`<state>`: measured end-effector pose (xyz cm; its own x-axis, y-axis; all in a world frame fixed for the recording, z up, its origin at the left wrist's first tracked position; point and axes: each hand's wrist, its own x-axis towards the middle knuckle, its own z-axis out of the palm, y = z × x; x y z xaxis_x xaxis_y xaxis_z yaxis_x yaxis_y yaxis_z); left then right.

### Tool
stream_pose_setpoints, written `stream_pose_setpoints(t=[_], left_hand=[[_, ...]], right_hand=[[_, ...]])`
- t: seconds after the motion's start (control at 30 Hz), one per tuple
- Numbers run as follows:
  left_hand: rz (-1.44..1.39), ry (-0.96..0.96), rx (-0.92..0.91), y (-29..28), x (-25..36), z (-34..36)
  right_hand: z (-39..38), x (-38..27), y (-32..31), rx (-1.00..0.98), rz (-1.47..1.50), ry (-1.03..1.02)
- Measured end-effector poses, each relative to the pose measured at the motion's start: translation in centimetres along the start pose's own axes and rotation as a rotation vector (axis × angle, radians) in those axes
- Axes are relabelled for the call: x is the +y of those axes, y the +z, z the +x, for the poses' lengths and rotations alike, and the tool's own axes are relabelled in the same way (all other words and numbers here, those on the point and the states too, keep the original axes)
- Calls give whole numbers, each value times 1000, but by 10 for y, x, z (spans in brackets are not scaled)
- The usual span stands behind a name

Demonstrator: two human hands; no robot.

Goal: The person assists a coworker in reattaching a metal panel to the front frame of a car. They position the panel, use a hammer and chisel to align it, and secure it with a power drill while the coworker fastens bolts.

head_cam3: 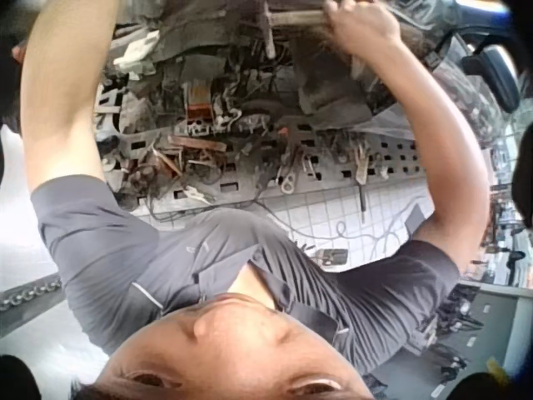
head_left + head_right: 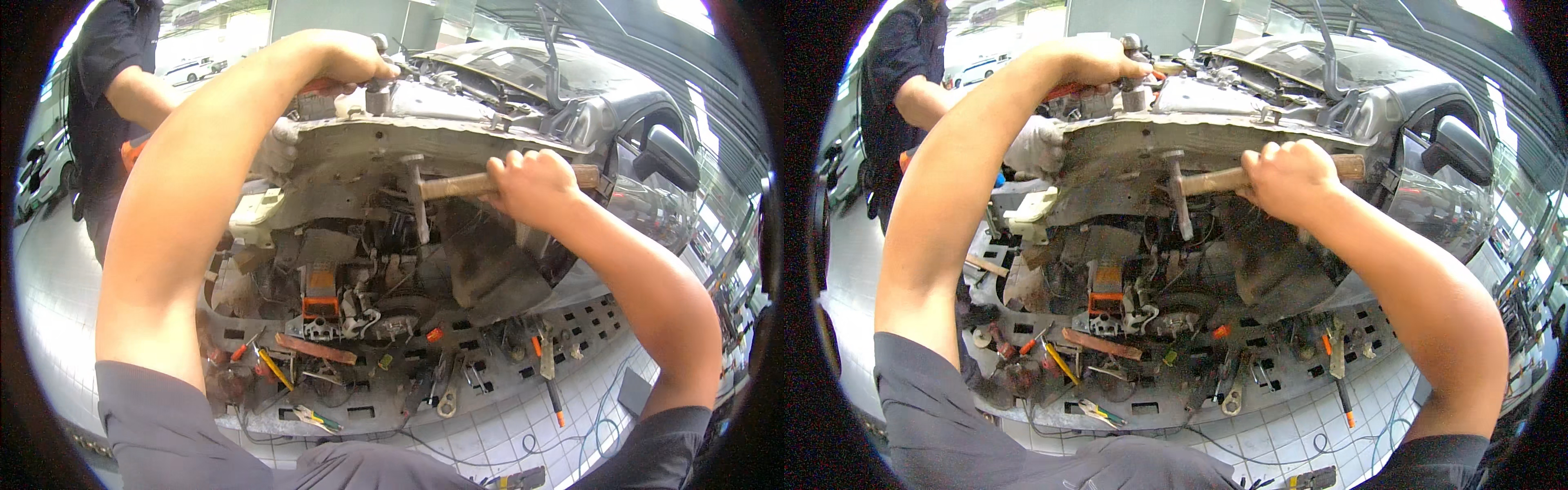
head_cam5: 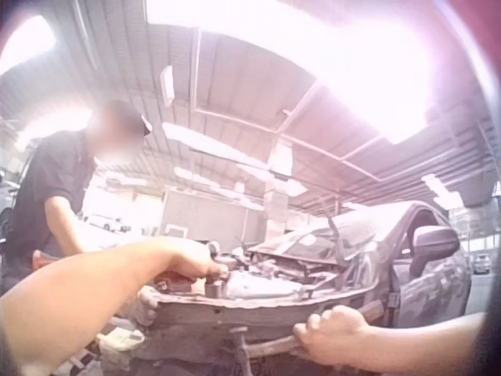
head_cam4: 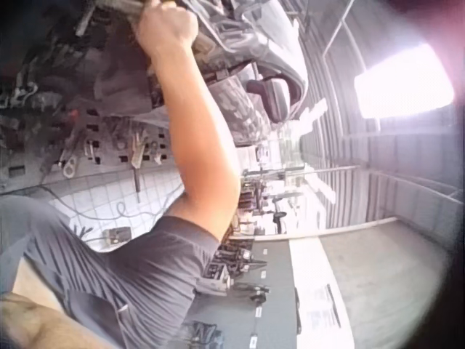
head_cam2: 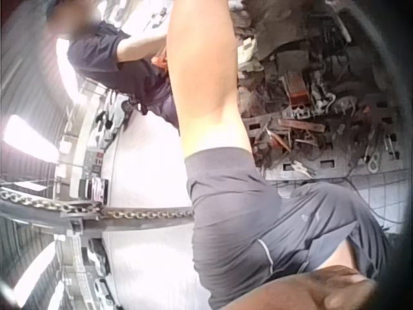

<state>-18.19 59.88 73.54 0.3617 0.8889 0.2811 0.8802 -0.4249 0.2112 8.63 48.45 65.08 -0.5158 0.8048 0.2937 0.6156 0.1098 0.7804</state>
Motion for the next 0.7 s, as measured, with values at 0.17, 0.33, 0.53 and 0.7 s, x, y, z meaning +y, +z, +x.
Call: stream_pose_setpoints(t=[0.17, 0.33, 0.53, 0.7], left_hand=[[-111, -12, -118, 4, -10, -2], [-206, -14, -101, 3, -16, -10], [95, -23, -127, 2, -11, 4], [159, -76, -163, 2, -15, 4]], right_hand=[[13, 4, 2, -12, -25, 91], [1, -7, 22, 95, 5, -153], [18, 30, 8, 29, 50, 38], [-10, -18, 17, 33, 55, -119]])
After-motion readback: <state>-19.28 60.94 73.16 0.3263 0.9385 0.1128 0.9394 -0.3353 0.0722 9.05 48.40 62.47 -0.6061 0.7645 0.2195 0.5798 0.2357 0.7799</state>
